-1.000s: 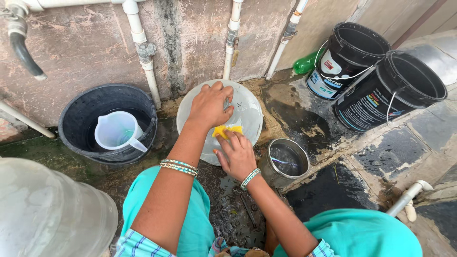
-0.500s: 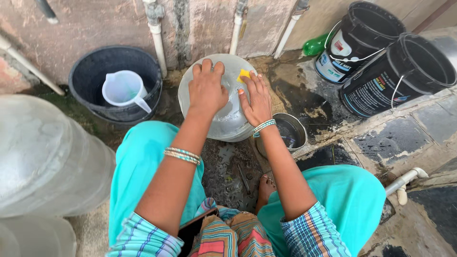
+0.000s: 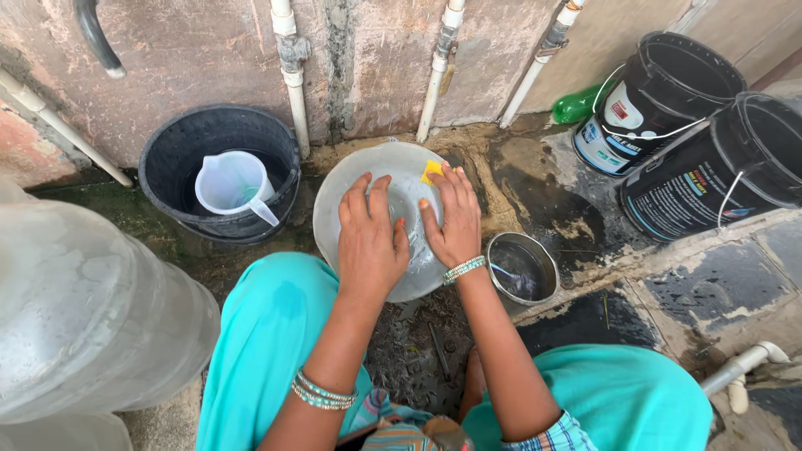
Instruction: The person scrubs the inside of a large plastic water dispenser bottle with a toothbrush, then wipes the exterior with a yellow sponge. The task is performed while sitting on a wet floor next to buckets and paint cans.
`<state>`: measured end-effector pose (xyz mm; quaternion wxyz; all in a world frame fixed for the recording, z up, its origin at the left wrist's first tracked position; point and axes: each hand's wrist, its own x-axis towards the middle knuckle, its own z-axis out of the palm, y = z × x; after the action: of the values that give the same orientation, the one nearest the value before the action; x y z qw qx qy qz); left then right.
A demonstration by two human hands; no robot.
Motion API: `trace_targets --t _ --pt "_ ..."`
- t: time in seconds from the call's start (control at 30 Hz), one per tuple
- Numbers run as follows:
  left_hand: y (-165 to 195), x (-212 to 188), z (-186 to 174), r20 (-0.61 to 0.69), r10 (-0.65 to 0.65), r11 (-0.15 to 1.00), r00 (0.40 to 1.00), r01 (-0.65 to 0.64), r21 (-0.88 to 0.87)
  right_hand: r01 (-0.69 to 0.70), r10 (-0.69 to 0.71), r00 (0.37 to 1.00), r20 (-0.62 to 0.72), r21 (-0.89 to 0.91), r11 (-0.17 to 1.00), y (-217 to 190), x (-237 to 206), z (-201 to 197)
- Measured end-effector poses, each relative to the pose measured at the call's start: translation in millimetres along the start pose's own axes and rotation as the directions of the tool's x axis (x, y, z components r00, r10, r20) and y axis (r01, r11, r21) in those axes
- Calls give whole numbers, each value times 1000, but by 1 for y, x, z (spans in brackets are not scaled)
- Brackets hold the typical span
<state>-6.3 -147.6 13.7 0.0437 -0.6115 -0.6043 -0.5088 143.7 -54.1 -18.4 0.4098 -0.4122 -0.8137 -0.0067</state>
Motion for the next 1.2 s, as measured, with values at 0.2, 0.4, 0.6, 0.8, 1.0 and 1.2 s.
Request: trace_targets --t 0.2,0.4,0.6,0.8,1.0,1.2 --pt "0 13 -11 24 -83 922 996 86 -378 177 -189 964 189 77 981 -17 6 -11" --pt "26 -20 -5 198 170 982 965 -182 46 88 -92 995 44 83 993 -43 7 17" --pt "-12 -146 9 978 8 977 211 -208 37 37 -43 995 88 75 996 -52 9 17" --pt "-58 -204 34 1000 -11 988 -13 -151 9 58 -62 994 86 54 997 -52 10 22" --pt "-77 -227 38 998 -2 994 -62 -113 -5 35 -40 993 113 49 998 -52 1 24" --pt "-88 -255 30 999 35 997 -6 -69 -35 59 -63 991 121 34 998 -60 -11 26"
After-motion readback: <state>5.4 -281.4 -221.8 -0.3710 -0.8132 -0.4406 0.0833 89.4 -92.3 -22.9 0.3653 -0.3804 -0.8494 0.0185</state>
